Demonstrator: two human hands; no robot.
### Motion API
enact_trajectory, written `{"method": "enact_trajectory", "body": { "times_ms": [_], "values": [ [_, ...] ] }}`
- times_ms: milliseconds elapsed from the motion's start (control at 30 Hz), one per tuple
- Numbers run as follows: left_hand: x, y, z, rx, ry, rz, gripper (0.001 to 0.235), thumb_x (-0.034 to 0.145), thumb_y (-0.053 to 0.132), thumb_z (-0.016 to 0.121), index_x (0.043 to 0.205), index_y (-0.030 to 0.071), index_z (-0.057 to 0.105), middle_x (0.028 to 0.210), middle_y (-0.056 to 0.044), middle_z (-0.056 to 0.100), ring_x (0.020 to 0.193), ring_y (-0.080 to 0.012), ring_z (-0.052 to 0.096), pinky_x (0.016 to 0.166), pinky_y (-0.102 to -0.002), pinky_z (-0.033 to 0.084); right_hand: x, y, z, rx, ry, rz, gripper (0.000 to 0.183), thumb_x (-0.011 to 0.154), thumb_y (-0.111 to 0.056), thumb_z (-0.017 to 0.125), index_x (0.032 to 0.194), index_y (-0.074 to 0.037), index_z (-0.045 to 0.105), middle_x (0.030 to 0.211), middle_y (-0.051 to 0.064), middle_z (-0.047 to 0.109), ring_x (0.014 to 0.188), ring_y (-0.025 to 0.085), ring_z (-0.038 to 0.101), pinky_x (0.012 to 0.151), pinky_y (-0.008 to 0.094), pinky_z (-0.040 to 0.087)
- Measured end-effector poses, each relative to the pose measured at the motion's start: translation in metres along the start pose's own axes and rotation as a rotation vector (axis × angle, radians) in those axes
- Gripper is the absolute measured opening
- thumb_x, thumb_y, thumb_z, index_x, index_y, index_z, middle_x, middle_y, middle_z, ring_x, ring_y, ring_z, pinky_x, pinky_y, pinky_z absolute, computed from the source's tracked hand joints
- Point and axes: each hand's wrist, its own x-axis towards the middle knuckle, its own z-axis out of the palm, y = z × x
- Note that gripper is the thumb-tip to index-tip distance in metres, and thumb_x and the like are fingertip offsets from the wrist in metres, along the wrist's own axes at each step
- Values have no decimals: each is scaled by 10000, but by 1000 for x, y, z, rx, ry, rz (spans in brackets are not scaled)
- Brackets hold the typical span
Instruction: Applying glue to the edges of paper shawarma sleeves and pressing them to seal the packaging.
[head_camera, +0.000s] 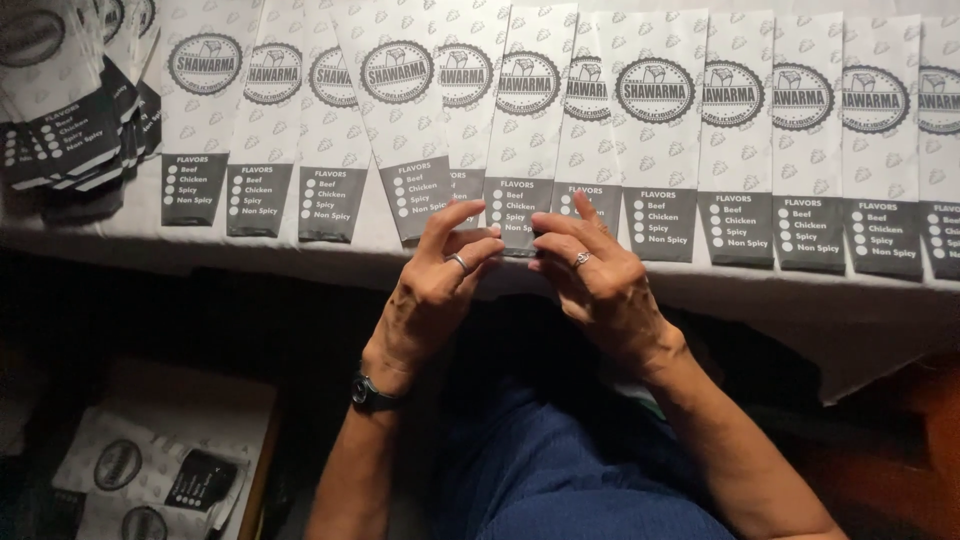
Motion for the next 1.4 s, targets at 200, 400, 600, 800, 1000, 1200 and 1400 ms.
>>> {"method": "enact_trajectory", "body": {
  "times_ms": [200, 400, 600, 800, 1000, 1200, 1400],
  "values": [
    [-1, -3, 0, 7, 10, 35, 96, 962, 28, 704, 1055, 45, 723, 1300, -152, 612, 967, -256, 771, 1098, -491, 521, -1, 1, 0, -16, 8, -28, 117, 934, -92, 764, 1006, -19, 710, 1136, 116, 745, 1087, 342, 720, 1174, 494, 432],
    [-2, -4, 0, -8, 18, 32, 75, 1004, 65, 650, 1026, 32, 715, 1320, -169, 603, 968, -262, 772, 1092, -494, 521, -2, 0, 0, -15, 11, -31, 65, 941, -68, 750, 952, -16, 713, 1134, 115, 755, 1067, 338, 731, 1172, 503, 434],
    [7, 7, 0, -13, -14, -31, 62, 1002, 27, 657, 963, -19, 668, 1354, -181, 547, 978, -264, 761, 994, -428, 601, -1, 0, 4, -7, 10, 55, 88, 939, -41, 760, 909, 3, 690, 1103, 108, 750, 1020, 308, 746, 1221, 497, 371],
    [20, 18, 1, -90, 10, -198, 124, 960, -28, 696, 869, -61, 619, 1305, -217, 498, 913, -309, 750, 907, -433, 623, 8, -7, 5, 81, 19, 204, 151, 930, 6, 765, 838, 12, 645, 1072, 99, 725, 981, 319, 743, 1228, 519, 343],
    [31, 27, 2, -101, 72, -360, 182, 841, -75, 742, 827, -22, 568, 1142, -181, 533, 887, -332, 743, 761, -386, 632, 18, -4, 3, 171, 24, 330, 225, 807, 48, 810, 777, -20, 597, 1005, 104, 720, 915, 304, 758, 1217, 524, 339],
    [30, 35, 16, -52, 161, -393, 199, 852, -155, 621, 936, -1, 526, 1110, -164, 510, 880, -321, 719, 784, -396, 632, 22, -8, 5, 130, -46, 373, 250, 832, -29, 847, 972, -37, 638, 1027, 116, 685, 997, 351, 715, 1242, 515, 280],
    [8, 31, 43, 148, 280, -330, 167, 989, -86, 580, 1144, -23, 578, 1292, -218, 479, 908, -342, 706, 906, -395, 602, 24, -7, -5, 161, -80, 382, 263, 795, 79, 817, 974, -61, 685, 1021, 82, 724, 957, 301, 733, 1210, 493, 353]
  ]
}}
